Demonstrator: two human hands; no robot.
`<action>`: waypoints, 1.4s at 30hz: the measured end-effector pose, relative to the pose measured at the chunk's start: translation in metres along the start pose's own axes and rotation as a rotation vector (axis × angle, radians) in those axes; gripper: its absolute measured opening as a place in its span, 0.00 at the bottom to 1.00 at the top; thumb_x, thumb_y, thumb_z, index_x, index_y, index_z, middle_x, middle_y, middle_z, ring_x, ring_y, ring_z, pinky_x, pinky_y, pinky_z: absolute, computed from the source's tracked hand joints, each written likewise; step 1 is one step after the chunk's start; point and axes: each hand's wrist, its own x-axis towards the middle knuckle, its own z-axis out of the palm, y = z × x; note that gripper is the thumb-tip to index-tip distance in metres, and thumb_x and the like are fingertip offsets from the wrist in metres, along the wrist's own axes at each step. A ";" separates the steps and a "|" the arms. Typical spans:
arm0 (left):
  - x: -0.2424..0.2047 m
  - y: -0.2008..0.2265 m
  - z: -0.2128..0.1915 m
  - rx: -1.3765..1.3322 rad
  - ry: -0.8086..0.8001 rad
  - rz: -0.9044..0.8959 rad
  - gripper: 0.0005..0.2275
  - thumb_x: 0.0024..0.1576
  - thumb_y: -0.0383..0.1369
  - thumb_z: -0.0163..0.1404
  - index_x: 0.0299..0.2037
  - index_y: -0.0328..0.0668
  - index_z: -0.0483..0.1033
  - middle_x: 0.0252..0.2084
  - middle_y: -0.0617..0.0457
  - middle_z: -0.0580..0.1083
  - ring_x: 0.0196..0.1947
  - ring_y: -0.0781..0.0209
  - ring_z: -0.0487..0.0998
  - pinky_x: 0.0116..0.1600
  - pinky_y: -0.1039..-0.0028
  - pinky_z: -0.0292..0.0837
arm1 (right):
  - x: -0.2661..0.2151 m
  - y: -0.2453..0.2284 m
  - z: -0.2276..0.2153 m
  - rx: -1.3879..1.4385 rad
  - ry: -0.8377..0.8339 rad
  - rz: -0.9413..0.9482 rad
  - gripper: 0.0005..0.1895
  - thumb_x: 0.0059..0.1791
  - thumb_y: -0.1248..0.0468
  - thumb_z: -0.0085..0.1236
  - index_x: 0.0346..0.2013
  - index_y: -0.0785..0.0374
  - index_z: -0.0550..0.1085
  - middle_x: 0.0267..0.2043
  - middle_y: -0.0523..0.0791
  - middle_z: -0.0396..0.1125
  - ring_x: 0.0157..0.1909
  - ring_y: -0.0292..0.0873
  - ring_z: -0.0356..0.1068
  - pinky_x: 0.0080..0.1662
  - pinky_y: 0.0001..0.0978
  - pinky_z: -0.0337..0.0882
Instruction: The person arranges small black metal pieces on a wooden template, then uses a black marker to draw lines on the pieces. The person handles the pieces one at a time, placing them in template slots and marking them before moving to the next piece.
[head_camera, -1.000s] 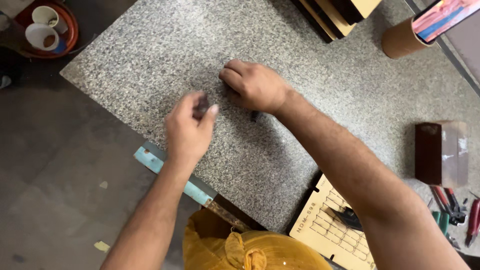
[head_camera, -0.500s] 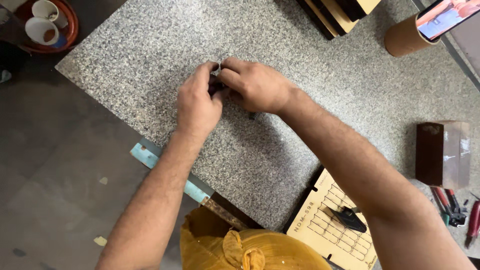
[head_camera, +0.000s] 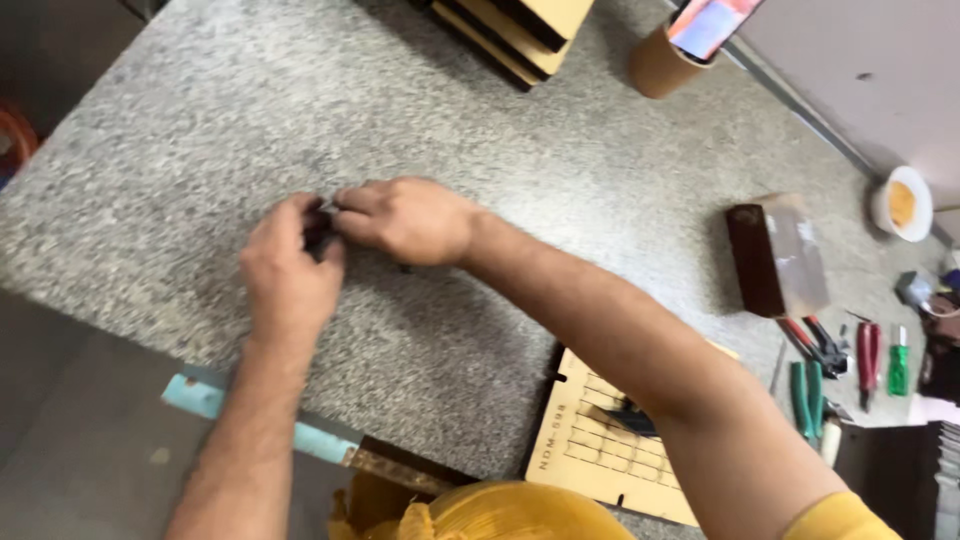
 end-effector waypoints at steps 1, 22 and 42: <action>-0.001 -0.001 0.000 0.018 0.002 0.021 0.18 0.50 0.22 0.62 0.51 0.35 0.75 0.45 0.42 0.79 0.46 0.42 0.80 0.52 0.55 0.75 | -0.001 0.002 0.005 0.009 -0.018 0.015 0.07 0.48 0.69 0.62 0.38 0.67 0.74 0.38 0.49 0.72 0.39 0.46 0.77 0.38 0.37 0.81; 0.006 0.001 -0.003 0.038 -0.032 0.019 0.12 0.53 0.24 0.62 0.46 0.34 0.81 0.45 0.44 0.80 0.45 0.48 0.81 0.50 0.61 0.78 | 0.005 -0.005 0.004 0.014 0.033 0.028 0.06 0.53 0.69 0.60 0.41 0.65 0.71 0.42 0.49 0.70 0.38 0.43 0.76 0.36 0.32 0.79; 0.005 -0.003 -0.001 0.066 -0.028 0.033 0.10 0.55 0.23 0.60 0.45 0.34 0.80 0.45 0.45 0.80 0.46 0.47 0.81 0.52 0.59 0.77 | 0.008 0.000 0.006 0.068 0.025 0.045 0.10 0.51 0.73 0.58 0.46 0.67 0.73 0.42 0.48 0.70 0.38 0.42 0.76 0.34 0.30 0.80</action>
